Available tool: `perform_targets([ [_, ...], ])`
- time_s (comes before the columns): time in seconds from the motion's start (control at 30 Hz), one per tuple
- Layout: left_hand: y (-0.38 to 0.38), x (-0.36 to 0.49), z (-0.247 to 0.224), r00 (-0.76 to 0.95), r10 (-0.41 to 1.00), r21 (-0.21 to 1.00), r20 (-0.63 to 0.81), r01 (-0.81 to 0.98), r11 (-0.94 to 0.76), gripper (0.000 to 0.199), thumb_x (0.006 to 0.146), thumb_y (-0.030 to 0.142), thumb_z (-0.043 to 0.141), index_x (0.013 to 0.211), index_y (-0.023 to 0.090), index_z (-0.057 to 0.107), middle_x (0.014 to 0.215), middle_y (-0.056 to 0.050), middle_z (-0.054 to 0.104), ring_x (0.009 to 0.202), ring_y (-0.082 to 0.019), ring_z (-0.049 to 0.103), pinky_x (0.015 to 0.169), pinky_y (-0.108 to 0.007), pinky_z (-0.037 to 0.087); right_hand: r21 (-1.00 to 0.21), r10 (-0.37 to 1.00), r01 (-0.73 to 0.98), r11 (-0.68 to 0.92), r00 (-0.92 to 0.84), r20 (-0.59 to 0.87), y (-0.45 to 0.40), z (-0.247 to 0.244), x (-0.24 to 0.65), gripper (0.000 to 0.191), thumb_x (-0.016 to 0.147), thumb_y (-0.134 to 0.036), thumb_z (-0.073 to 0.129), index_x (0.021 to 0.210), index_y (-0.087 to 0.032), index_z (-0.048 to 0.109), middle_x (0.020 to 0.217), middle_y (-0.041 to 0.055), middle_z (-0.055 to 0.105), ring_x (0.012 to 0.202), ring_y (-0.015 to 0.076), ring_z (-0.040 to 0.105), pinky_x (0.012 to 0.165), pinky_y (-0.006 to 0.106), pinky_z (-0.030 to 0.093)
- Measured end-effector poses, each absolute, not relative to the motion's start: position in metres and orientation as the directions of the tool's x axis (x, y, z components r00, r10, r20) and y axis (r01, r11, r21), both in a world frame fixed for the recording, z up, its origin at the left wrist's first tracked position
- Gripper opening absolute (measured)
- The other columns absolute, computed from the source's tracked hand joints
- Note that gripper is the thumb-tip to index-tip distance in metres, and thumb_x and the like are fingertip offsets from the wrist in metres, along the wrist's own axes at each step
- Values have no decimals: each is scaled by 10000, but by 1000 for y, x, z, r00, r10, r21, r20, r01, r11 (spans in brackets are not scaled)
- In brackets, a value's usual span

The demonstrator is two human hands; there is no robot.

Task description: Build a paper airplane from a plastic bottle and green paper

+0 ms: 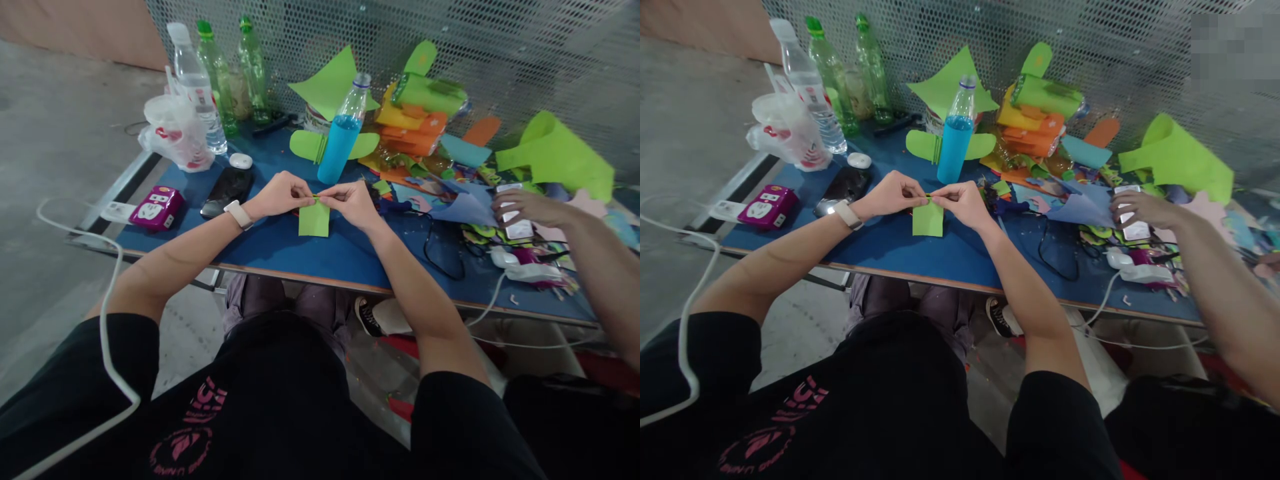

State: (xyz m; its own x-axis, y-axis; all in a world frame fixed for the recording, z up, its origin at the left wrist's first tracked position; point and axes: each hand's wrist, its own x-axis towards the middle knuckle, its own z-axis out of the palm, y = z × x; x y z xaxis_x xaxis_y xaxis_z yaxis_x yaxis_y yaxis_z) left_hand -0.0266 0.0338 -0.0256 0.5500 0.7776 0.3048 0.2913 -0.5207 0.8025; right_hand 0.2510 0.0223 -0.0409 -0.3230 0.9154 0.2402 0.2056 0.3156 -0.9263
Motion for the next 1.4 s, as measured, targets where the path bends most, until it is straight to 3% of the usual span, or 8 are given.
perform_targets([
  [0.47, 32, -25, -25, 541, 790, 786, 288, 338, -518, 427, 1077, 573, 879, 932, 176, 948, 788, -84, 856, 685, -177, 668, 625, -317, 469, -928, 927, 220, 300, -298, 229, 18, -35, 249, 514, 783, -752, 1165, 940, -290, 1005, 1057, 105, 977, 1057, 397, 949, 1003, 589, 807],
  [0.8, 35, -25, -26, 548, 775, 742, 316, 367, -562, 403, 1090, 513, 829, 880, 181, 916, 730, -58, 797, 673, -170, 579, 656, -344, 434, -940, 934, 195, 279, -283, 218, 21, -38, 247, 567, 728, -788, 1173, 891, -276, 990, 1011, 99, 970, 974, 349, 929, 907, 510, 802],
  [1.0, 35, -25, -25, 548, 773, 714, 320, 398, -577, 520, 1117, 541, 813, 719, 207, 793, 654, -40, 708, 652, -171, 533, 657, -359, 414, -936, 935, 206, 286, -274, 226, 21, -38, 246, 568, 734, -809, 1163, 884, -289, 990, 989, 85, 969, 953, 341, 924, 856, 489, 791],
  [1.17, 34, -25, -26, 525, 788, 737, 321, 384, -557, 386, 1064, 524, 851, 864, 201, 918, 738, -60, 803, 674, -176, 575, 668, -357, 440, -936, 928, 191, 296, -291, 234, 21, -39, 247, 614, 727, -854, 1147, 894, -282, 999, 970, 91, 962, 920, 330, 912, 838, 486, 789],
  [1.4, 33, -25, -24, 541, 784, 788, 306, 318, -527, 424, 1011, 591, 916, 887, 186, 932, 676, -52, 756, 649, -158, 562, 632, -324, 441, -923, 915, 197, 330, -308, 261, 20, -37, 249, 582, 729, -830, 1163, 939, -303, 1031, 989, 97, 970, 962, 370, 933, 923, 552, 798],
])
